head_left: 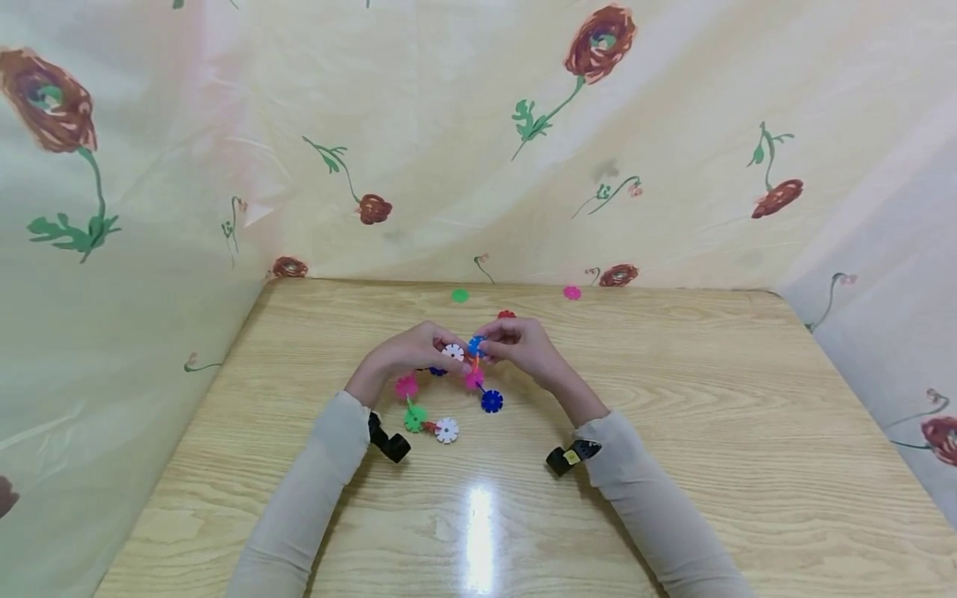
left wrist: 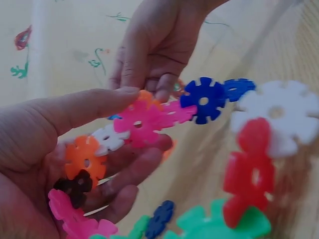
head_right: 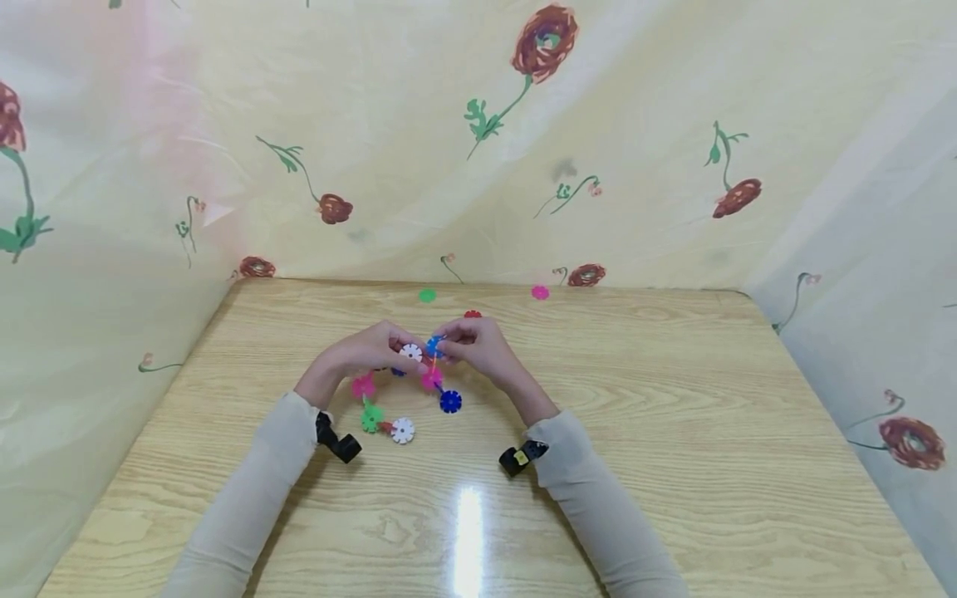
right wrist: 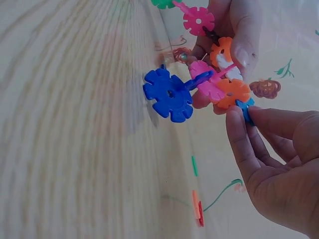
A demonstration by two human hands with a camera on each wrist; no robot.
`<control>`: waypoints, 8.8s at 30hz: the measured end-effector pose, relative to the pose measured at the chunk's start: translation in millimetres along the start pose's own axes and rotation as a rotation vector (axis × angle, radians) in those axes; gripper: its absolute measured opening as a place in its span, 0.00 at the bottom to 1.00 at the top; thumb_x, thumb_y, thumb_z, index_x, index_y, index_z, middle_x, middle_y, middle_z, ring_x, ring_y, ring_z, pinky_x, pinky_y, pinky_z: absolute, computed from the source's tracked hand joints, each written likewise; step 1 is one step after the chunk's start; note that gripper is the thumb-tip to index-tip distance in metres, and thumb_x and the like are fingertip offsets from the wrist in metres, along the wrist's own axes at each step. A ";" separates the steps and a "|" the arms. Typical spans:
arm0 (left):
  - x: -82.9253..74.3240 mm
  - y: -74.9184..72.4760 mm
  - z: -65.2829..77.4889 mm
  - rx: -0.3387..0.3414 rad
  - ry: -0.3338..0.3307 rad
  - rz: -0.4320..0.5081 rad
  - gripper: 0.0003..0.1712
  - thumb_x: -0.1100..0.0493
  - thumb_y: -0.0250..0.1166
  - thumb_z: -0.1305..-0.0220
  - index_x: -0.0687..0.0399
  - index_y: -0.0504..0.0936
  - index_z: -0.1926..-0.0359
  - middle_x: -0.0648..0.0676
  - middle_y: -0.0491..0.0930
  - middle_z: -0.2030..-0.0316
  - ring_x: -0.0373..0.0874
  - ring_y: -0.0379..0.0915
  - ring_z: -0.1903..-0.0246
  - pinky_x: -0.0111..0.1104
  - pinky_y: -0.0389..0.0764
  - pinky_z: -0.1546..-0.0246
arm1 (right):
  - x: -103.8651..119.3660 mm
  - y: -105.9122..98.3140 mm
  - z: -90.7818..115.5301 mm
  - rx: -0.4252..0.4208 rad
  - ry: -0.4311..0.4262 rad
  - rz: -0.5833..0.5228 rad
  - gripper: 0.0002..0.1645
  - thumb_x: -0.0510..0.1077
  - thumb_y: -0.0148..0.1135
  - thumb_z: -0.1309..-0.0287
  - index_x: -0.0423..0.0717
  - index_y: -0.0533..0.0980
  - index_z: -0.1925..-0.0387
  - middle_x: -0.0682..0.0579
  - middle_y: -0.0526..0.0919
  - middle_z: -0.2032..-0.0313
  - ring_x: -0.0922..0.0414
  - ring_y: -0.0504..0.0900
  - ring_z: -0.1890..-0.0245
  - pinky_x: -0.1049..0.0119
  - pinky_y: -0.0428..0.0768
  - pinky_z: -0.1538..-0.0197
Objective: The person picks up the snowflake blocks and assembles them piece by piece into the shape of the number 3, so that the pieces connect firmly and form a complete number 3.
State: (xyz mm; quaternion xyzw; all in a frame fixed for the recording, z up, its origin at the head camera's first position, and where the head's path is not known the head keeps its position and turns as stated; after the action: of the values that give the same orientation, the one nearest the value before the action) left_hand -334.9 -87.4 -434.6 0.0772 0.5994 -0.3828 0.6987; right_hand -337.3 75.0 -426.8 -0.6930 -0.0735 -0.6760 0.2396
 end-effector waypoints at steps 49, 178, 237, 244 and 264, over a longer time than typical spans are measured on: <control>10.5 -11.7 -4.2 -0.103 -0.011 0.133 0.25 0.56 0.75 0.38 0.59 0.83 0.41 0.50 0.87 0.70 0.40 0.83 0.66 0.35 0.83 0.50 | -17.3 -44.1 -48.6 0.152 0.047 0.774 0.14 0.33 0.69 0.46 0.37 0.83 0.56 0.43 0.84 0.65 0.52 0.77 0.66 0.62 0.75 0.60; 6.4 -14.9 0.5 -0.177 -0.038 0.090 0.14 0.53 0.64 0.28 0.55 0.84 0.47 0.58 0.81 0.44 0.47 0.80 0.51 0.32 0.78 0.55 | -25.4 -64.1 -60.2 0.119 0.133 0.759 0.30 0.38 0.65 0.38 0.36 0.74 0.34 0.35 0.82 0.49 0.49 0.76 0.60 0.61 0.76 0.57; 11.7 -14.9 -1.6 -0.166 -0.044 0.093 0.17 0.50 0.60 0.24 0.56 0.84 0.47 0.56 0.76 0.38 0.52 0.68 0.38 0.49 0.69 0.34 | -3.5 -42.4 -19.0 -0.105 0.045 0.114 0.15 0.40 0.65 0.32 0.38 0.81 0.47 0.41 0.88 0.61 0.43 0.85 0.61 0.51 0.87 0.53; 12.2 -15.7 -2.8 -0.170 -0.055 0.111 0.16 0.49 0.60 0.25 0.55 0.85 0.49 0.55 0.77 0.40 0.50 0.69 0.41 0.45 0.69 0.37 | 2.3 -37.6 -18.5 -0.104 0.008 0.115 0.14 0.39 0.66 0.33 0.35 0.81 0.49 0.38 0.89 0.61 0.45 0.86 0.64 0.55 0.87 0.58; 9.2 -15.6 -3.6 -0.162 -0.016 0.063 0.17 0.51 0.60 0.24 0.58 0.85 0.48 0.57 0.79 0.40 0.50 0.70 0.42 0.43 0.72 0.40 | 4.4 -35.3 -18.4 -0.061 0.015 0.099 0.15 0.36 0.64 0.32 0.34 0.82 0.47 0.48 0.88 0.65 0.56 0.84 0.69 0.53 0.87 0.57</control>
State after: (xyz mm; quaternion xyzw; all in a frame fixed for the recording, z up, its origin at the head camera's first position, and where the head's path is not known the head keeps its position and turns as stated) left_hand -347.6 -100.2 -438.4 0.0362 0.6203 -0.3114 0.7190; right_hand -368.6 97.0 -414.8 -0.6975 -0.0167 -0.6704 0.2524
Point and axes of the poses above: each hand's wrist, its own z-axis away from the middle knuckle, its own y-axis out of the palm, x = y × z, the point moved 7 cm from there along -z, towards the middle knuckle
